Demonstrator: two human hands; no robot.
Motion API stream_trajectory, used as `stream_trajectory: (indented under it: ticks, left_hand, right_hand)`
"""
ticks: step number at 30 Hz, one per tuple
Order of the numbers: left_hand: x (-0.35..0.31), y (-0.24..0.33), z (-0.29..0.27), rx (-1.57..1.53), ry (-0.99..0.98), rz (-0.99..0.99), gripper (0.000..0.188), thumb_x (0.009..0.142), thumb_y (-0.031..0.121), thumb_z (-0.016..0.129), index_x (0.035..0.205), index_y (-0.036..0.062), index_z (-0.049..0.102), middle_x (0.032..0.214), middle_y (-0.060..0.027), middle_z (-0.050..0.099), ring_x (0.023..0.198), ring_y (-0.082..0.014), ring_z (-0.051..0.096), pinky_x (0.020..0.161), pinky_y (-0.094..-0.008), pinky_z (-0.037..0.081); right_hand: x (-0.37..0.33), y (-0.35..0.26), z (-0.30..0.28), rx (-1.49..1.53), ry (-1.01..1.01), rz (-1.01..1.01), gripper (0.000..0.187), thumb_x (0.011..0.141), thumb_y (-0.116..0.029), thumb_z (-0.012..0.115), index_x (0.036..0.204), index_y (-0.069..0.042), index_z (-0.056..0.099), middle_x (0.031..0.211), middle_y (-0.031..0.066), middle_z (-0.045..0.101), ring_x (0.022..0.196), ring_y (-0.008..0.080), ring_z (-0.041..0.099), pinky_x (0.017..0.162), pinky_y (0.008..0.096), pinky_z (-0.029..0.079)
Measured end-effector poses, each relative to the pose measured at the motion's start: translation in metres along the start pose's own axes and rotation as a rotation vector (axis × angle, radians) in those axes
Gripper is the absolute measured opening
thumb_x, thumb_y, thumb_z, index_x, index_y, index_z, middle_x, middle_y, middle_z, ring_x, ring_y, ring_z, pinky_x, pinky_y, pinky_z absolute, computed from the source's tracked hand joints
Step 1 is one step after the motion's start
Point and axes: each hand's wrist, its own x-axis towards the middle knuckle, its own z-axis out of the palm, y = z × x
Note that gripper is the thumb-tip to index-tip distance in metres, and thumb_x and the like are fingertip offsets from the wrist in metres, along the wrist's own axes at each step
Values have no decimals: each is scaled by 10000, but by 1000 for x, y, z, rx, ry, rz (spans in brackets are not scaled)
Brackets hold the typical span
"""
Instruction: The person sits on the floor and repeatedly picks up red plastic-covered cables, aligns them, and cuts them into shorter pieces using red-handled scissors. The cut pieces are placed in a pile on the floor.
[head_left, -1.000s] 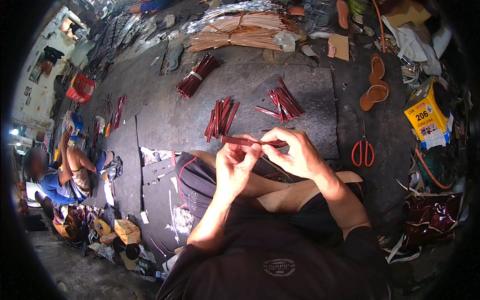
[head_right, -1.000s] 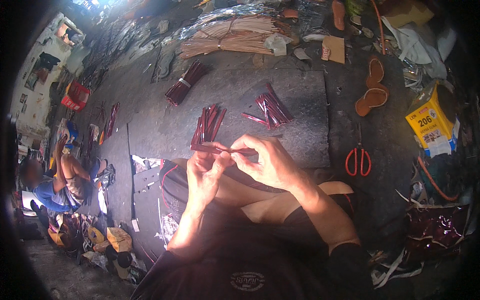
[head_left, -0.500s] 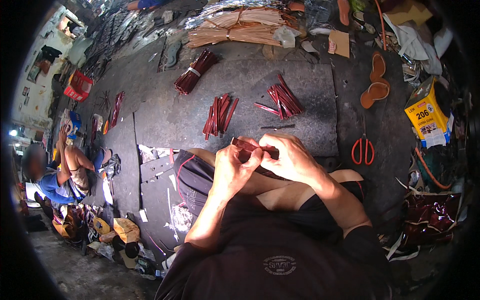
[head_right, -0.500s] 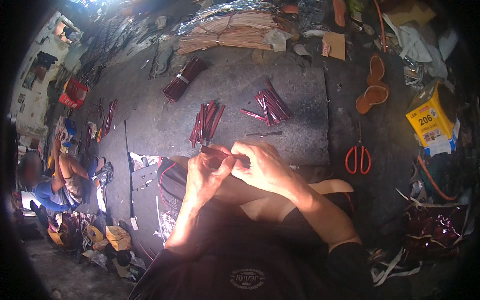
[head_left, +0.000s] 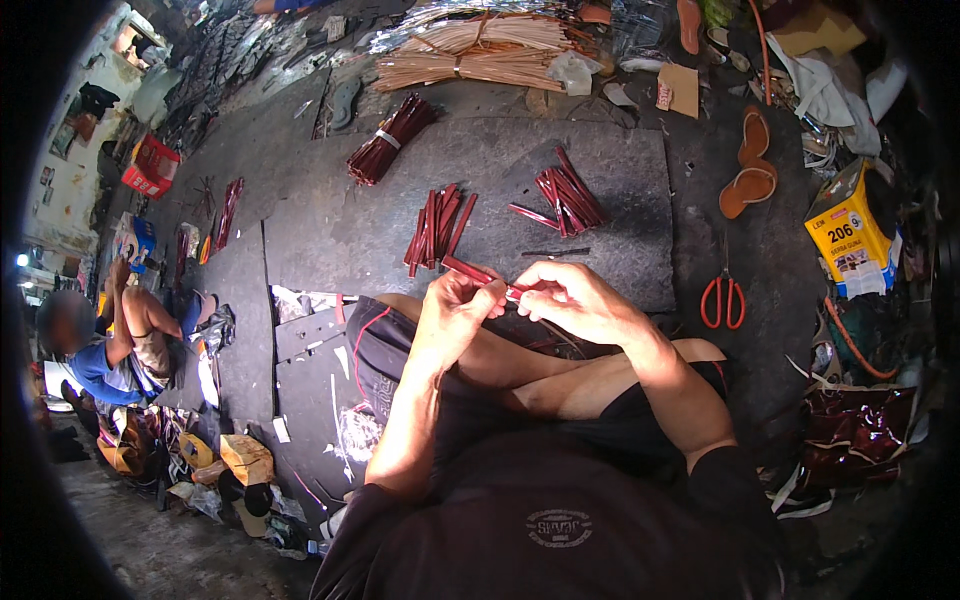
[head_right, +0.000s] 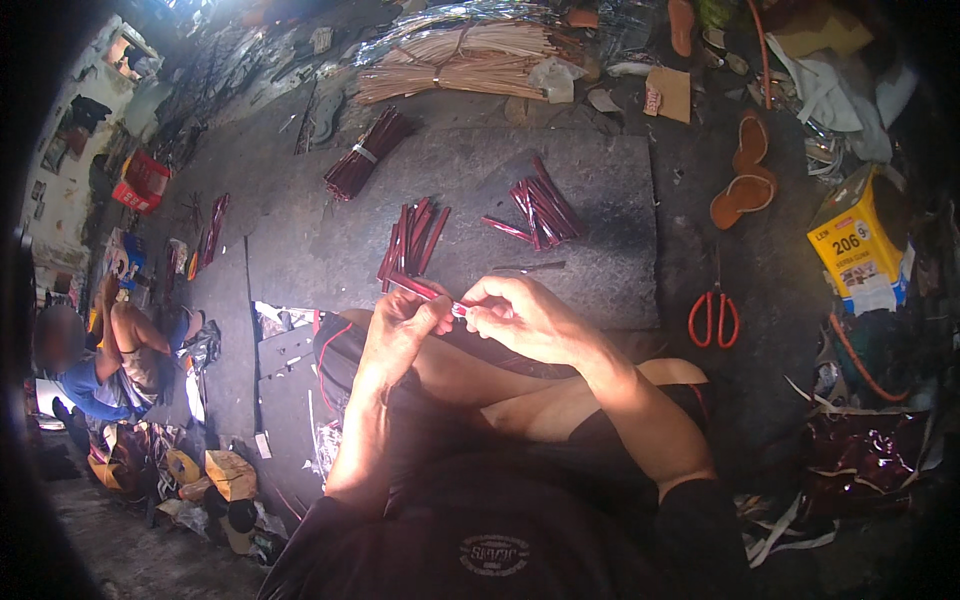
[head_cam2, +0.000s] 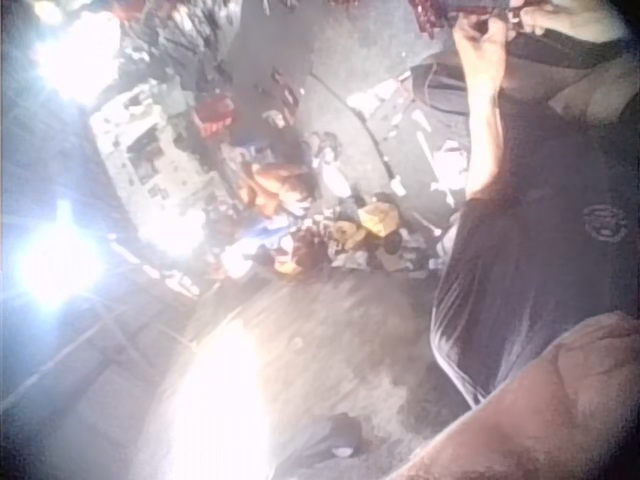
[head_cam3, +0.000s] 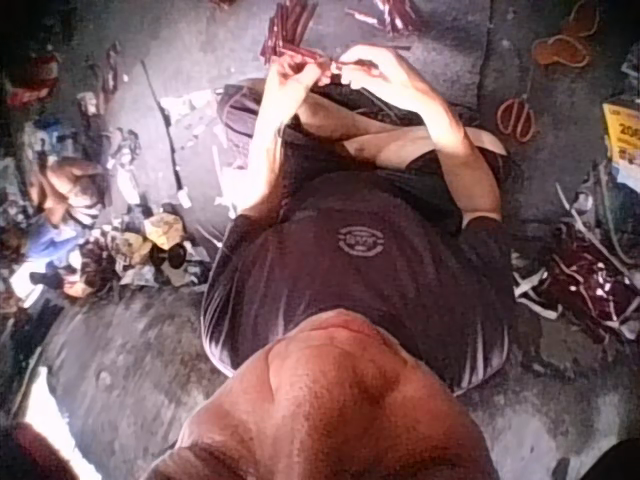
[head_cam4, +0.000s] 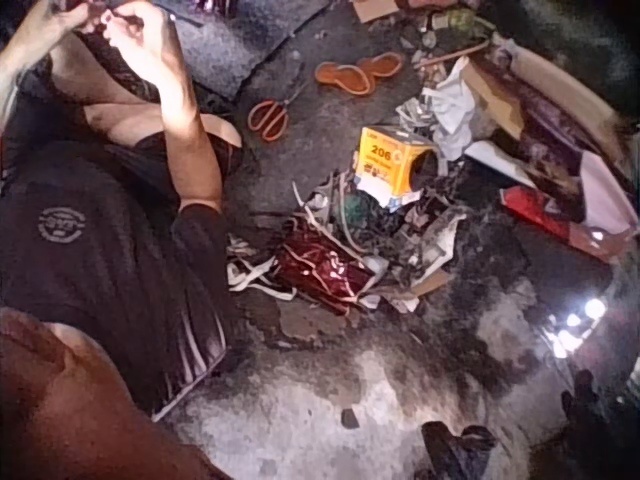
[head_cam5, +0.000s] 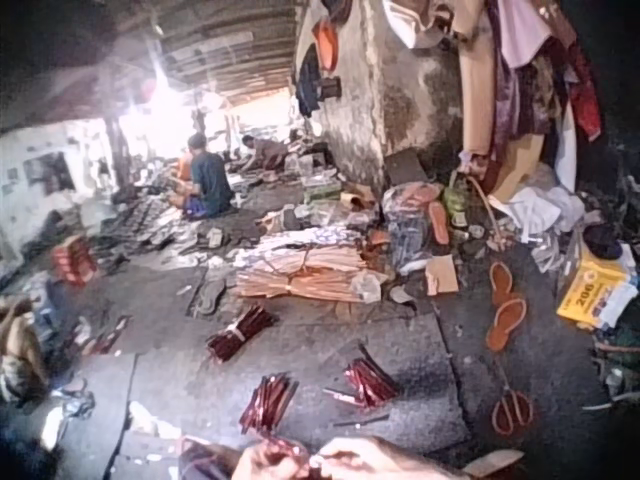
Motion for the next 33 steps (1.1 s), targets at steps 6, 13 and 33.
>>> stream_trajectory:
  ticks: [6,13,33]
  left_hand:
    - [-5,-2,6,-71,48,45,178,930,151,662,1026,2,647,869,-51,671,795,-121,634,745,-271,512]
    - [-5,-2,11,-303,112,211,225,940,106,667,1138,14,615,965,-70,693,876,-126,656,825,-269,538]
    - [-4,-3,7,-355,245,176,169,910,35,678,1057,29,596,939,-83,677,838,-149,671,791,-277,565]
  right_hand:
    - [-1,-7,11,-210,121,-129,153,934,-59,623,1065,18,620,933,92,675,863,164,670,768,306,544]
    - [-5,-33,13,-759,366,-492,301,832,-47,713,1126,-57,653,940,117,672,850,267,689,713,341,528]
    - [-11,-24,-29,96,149,42,201,973,-147,622,1068,30,628,916,67,666,840,119,640,786,278,542]
